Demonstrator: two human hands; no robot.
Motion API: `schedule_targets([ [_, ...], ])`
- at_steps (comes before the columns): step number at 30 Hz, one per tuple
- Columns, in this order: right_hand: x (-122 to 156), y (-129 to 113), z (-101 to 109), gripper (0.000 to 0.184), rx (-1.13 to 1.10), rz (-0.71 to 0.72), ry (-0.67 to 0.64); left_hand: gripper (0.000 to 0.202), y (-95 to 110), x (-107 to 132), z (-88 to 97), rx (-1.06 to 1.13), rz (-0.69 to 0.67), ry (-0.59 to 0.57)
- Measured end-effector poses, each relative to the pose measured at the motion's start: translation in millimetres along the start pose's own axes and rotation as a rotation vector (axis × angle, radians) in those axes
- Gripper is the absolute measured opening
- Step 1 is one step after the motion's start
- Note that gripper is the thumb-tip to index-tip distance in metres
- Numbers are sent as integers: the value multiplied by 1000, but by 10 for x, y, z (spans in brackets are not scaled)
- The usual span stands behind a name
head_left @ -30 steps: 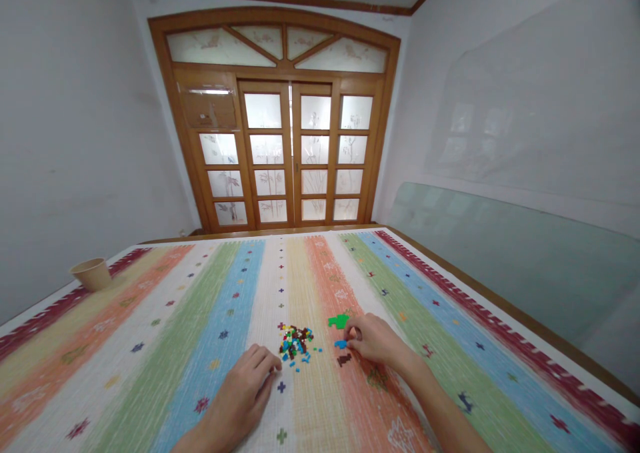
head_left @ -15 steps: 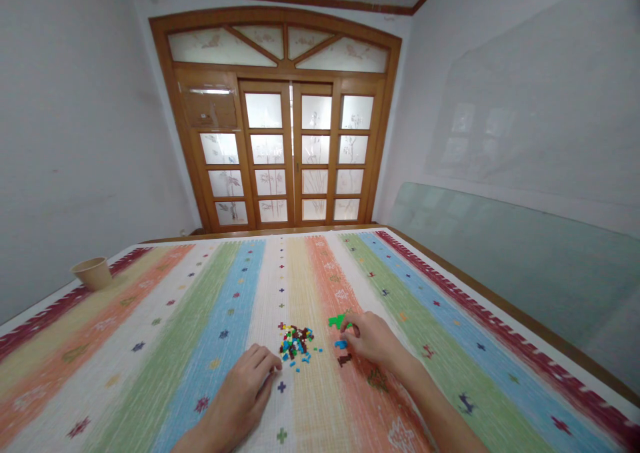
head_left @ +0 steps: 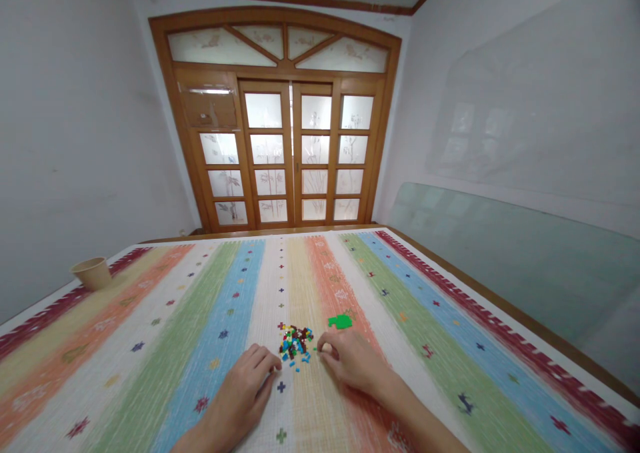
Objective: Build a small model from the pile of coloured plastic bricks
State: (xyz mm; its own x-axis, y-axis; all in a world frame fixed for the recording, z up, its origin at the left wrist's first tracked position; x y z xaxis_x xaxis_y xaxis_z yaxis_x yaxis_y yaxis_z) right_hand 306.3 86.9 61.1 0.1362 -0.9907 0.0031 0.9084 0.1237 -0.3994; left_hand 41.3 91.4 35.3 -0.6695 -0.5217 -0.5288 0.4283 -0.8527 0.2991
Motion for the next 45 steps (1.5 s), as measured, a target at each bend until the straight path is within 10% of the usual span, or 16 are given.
schedule_targets([
  [45,64,-143,-113,23,47,74,-66,17,21,-13,15,6,0,3],
])
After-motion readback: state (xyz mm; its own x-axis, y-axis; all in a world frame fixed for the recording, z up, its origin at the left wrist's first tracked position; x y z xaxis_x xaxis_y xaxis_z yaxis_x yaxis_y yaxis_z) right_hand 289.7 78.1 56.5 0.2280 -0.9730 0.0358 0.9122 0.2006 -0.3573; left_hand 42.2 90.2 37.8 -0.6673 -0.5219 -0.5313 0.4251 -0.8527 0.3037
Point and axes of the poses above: each hand's wrist, its own x-axis away from the middle knuckle, its own z-axis out of the back of the hand, y = z × x, the point moved 1 cm from there along -x, towards the middle knuckle, and after that the axes turned 9 degrees about -z, right-handed, at the moved point
